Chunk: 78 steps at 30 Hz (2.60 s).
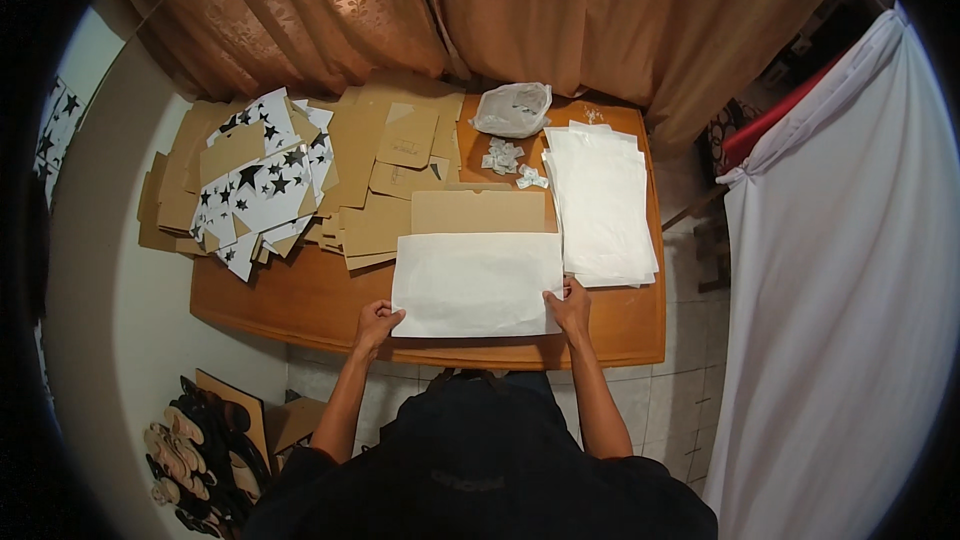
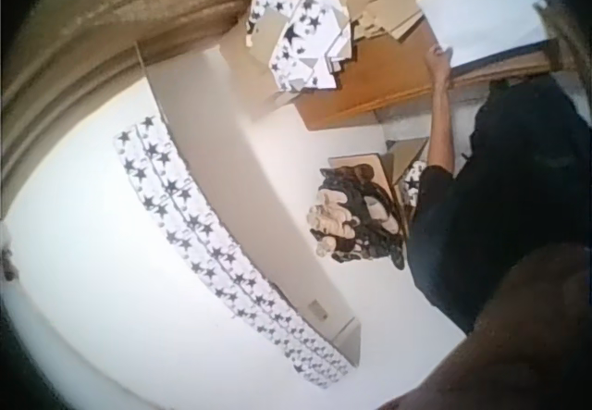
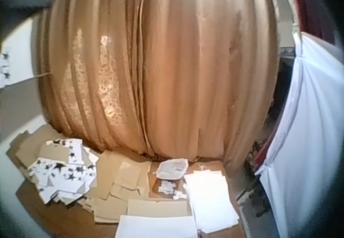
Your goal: The recorder folds and assembles cardboard sheets into shoe boxes and adds tissue paper.
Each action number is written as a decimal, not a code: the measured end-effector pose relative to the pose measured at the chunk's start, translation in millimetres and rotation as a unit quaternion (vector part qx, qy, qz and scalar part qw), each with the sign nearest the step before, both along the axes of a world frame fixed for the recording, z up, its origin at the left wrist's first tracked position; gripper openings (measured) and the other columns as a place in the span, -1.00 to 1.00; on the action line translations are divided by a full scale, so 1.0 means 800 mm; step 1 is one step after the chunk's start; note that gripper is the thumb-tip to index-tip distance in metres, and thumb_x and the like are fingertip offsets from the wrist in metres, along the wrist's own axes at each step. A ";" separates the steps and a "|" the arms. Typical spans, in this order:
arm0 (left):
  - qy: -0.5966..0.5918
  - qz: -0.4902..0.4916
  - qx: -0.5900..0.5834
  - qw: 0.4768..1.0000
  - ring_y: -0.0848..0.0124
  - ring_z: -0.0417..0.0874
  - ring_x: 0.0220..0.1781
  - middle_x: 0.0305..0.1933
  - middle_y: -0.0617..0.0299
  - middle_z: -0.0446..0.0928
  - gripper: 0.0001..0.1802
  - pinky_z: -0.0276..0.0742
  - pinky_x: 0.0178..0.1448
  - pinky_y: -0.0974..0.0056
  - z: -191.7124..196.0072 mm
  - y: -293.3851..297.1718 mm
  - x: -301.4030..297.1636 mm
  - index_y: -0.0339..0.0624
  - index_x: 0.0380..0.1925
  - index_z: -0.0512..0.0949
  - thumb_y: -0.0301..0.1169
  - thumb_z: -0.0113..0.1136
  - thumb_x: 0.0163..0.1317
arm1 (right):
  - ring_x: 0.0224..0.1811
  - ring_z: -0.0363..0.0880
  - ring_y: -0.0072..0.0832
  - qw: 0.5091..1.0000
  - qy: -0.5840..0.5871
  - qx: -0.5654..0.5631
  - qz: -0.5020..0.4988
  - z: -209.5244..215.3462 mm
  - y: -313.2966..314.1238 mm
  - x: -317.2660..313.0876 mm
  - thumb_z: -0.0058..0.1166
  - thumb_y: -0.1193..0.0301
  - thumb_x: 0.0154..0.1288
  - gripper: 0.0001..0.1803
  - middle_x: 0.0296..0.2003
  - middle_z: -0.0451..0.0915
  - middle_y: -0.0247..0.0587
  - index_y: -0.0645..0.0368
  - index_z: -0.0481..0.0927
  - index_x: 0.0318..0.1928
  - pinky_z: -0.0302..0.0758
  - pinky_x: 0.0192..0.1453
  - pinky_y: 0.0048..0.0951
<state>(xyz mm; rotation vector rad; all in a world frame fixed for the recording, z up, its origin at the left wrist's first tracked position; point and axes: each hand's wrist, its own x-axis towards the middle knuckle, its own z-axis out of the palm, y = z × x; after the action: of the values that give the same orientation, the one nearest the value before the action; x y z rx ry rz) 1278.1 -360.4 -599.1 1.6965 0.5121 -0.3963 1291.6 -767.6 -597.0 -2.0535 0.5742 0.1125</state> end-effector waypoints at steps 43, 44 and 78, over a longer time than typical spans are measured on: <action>-0.156 -0.516 0.422 0.728 -0.20 0.40 0.37 0.37 -0.29 0.28 -0.41 0.64 0.17 -0.09 -0.078 -0.133 0.084 -0.28 0.25 0.38 -0.61 0.21 0.16 | 0.13 0.51 0.31 0.924 0.067 -0.225 0.300 -0.089 0.109 0.040 0.22 0.35 0.20 -0.34 -0.01 0.49 0.52 0.37 0.39 0.28 0.55 0.21 0.04; -0.154 -0.514 0.418 0.733 -0.22 0.39 0.38 0.38 -0.30 0.26 -0.42 0.64 0.17 -0.11 -0.081 -0.135 0.084 -0.28 0.23 0.38 -0.61 0.20 0.16 | 0.15 0.49 0.31 0.924 0.082 -0.222 0.301 -0.094 0.106 0.042 0.26 0.31 0.18 -0.31 -0.01 0.51 0.52 0.38 0.39 0.27 0.54 0.22 0.05; -0.156 -0.523 0.451 0.706 -0.28 0.42 0.34 0.43 -0.26 0.27 -0.42 0.71 0.05 -0.10 -0.080 -0.128 0.078 -0.10 0.31 0.41 -0.40 0.22 0.25 | 0.22 0.47 0.37 0.881 0.112 -0.315 0.334 -0.082 0.117 0.031 -0.08 0.44 0.40 -0.52 0.26 0.35 0.39 0.10 0.47 0.32 0.56 0.19 0.12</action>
<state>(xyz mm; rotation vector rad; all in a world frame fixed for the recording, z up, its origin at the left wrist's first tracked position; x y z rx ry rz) 1340.8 -462.5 -663.5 2.8708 -0.7513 -0.6952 1316.5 -674.1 -662.4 -2.8329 -0.0165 0.6492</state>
